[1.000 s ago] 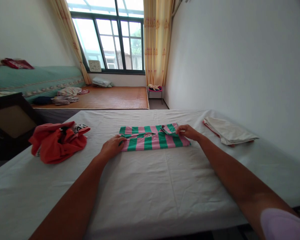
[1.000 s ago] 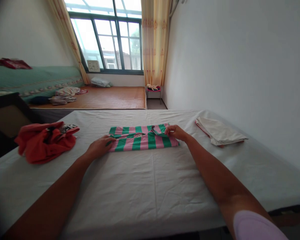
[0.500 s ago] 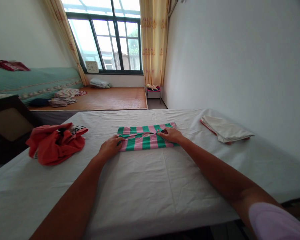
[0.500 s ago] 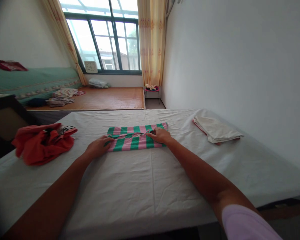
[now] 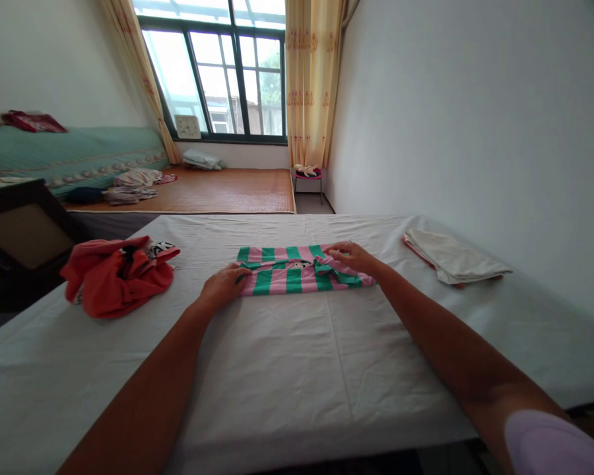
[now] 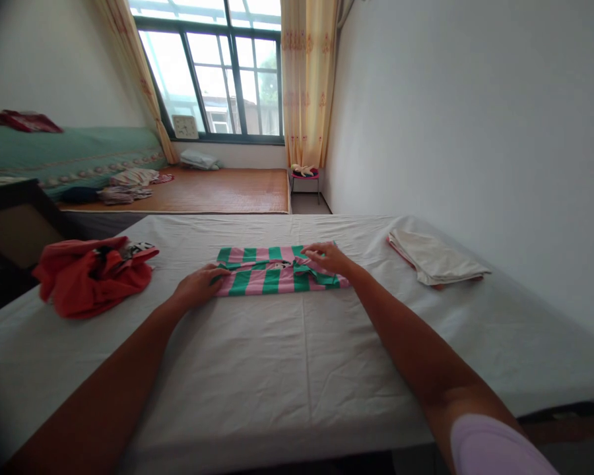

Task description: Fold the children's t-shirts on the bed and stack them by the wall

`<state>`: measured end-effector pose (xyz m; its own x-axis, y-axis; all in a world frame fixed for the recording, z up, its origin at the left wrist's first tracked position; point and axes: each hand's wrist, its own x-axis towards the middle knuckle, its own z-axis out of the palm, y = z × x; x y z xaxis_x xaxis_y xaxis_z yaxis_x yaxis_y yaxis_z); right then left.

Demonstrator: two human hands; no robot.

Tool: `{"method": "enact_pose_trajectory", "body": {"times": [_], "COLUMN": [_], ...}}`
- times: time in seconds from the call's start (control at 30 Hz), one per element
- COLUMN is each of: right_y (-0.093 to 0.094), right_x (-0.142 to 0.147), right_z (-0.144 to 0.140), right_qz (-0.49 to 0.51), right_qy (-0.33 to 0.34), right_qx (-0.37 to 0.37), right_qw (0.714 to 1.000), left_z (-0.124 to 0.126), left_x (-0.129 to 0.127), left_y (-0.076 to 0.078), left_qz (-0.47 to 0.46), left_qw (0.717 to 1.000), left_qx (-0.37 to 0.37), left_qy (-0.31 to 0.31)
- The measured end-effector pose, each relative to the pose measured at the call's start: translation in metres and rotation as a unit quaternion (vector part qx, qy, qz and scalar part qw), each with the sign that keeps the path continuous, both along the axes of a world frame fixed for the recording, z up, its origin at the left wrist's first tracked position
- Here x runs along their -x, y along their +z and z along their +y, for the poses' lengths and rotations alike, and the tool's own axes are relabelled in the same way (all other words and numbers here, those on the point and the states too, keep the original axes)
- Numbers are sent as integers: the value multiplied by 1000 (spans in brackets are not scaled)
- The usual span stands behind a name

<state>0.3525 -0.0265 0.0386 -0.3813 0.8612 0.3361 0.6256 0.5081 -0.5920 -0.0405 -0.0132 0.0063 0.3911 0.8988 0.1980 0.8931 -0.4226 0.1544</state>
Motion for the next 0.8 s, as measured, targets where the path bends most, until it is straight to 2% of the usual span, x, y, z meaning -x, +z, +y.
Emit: {"method": "enact_pose_trajectory", "body": {"times": [0.07, 0.1, 0.17, 0.27, 0.37, 0.5, 0.63, 0.8], "right_y": [-4, -8, -20, -37, -43, -46, -54, -55], "right_x": [-1, 1, 7, 16, 20, 16, 14, 12], "right_z": [-1, -2, -5, -11, -15, -18, -20, -22], "right_qz": [21, 7, -49, -121, -130, -168, -238, -276], "right_qy": [-70, -71, -29, 2, -14, -41, -39, -53], "right_qx": [-45, -63, -83, -87, -100, -132, -109, -75], "right_qw": [996, 995, 995, 989, 986, 976, 964, 957], "left_z": [0, 0, 0, -1, 0, 1, 8, 20], "left_x": [0, -1, -1, -2, -2, -3, -2, 5], "left_y": [0, 1, 1, 2, 2, -2, -10, -21], "left_qz": [-4, -6, -7, -6, -11, -34, -48, -37], "left_qw": [1000, 1000, 1000, 1000, 1000, 995, 990, 979], "left_qx": [-2, -1, 1, 8, 7, -29, -49, -23], "left_qy": [4, 8, 14, 13, 24, 94, 124, 200]}}
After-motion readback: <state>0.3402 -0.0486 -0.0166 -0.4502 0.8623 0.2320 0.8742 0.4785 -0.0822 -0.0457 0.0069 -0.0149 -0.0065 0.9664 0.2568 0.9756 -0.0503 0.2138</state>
